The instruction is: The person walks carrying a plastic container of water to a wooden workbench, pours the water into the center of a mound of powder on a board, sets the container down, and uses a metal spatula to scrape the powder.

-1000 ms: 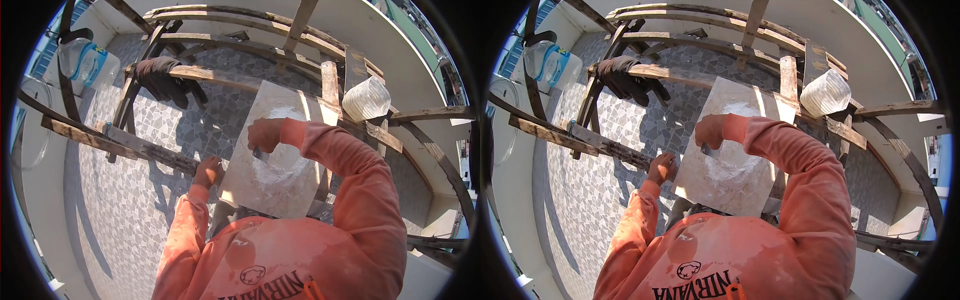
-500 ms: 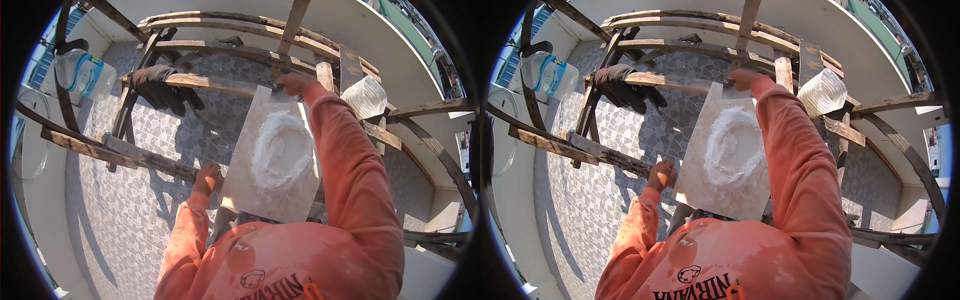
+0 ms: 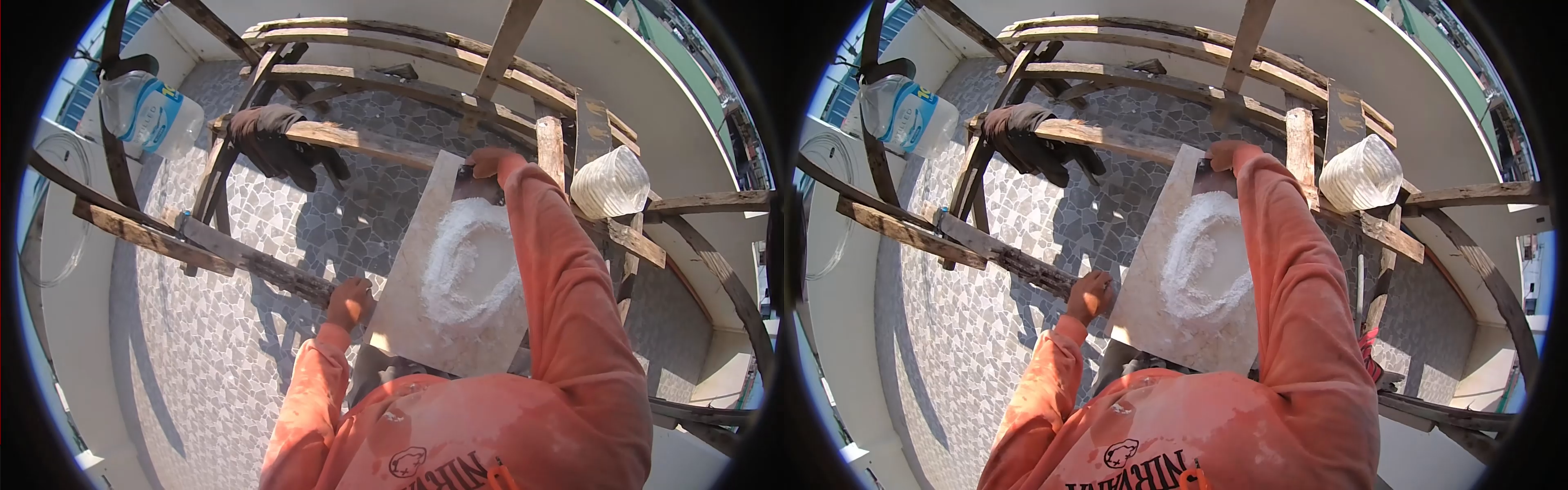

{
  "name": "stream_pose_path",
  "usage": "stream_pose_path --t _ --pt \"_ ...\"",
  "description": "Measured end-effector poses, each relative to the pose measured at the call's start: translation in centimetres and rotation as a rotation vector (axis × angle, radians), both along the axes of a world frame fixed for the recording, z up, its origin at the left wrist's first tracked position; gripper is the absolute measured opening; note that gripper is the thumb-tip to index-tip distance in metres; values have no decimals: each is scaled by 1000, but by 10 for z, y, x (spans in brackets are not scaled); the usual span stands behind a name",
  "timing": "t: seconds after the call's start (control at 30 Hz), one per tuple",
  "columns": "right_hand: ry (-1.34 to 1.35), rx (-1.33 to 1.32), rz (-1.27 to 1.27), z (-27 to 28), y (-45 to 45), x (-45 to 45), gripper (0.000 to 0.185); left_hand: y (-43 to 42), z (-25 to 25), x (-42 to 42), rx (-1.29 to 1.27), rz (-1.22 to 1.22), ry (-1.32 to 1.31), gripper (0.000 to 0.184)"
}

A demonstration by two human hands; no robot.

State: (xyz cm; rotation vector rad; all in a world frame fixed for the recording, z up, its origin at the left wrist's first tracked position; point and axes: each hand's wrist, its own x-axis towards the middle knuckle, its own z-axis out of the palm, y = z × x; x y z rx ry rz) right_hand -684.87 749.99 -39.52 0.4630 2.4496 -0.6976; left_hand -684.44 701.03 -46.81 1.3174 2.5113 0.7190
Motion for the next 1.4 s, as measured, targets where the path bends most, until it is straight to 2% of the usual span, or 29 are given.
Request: stream_pose_path --t 0.07,0.1,0.2,0.43,0.63,0.73,0.83,1.03,1.23,1.4 --pt "-14 -68 15 9 -23 -9 40 1 2 -1 -6 -10 11 12" --pt "-107 89 250 16 -36 -21 38 0 1 0 -2 -13 11 12" --pt "-127 214 456 13 -58 -29 38 -1 -2 0 7 -13 14 11" --pt "-90 123 633 29 -78 -33 40 1 -3 2 42 25 -3 6" --pt "-10 17 628 40 -105 -28 36 -3 -9 0 -1 6 4 13" --pt "-56 39 684 36 -121 -29 36 -1 -5 0 -14 11 -5 13" --pt "96 -48 710 40 -136 -15 30 -1 -3 0 -18 9 -19 13" --pt "72 -12 821 65 -167 3 22 -1 -4 1 -6 22 -17 13" --pt "46 10 816 81 -185 28 20 1 -1 3 22 38 -10 11" --pt "150 32 890 85 -193 51 19 -1 -6 2 15 30 -21 13"
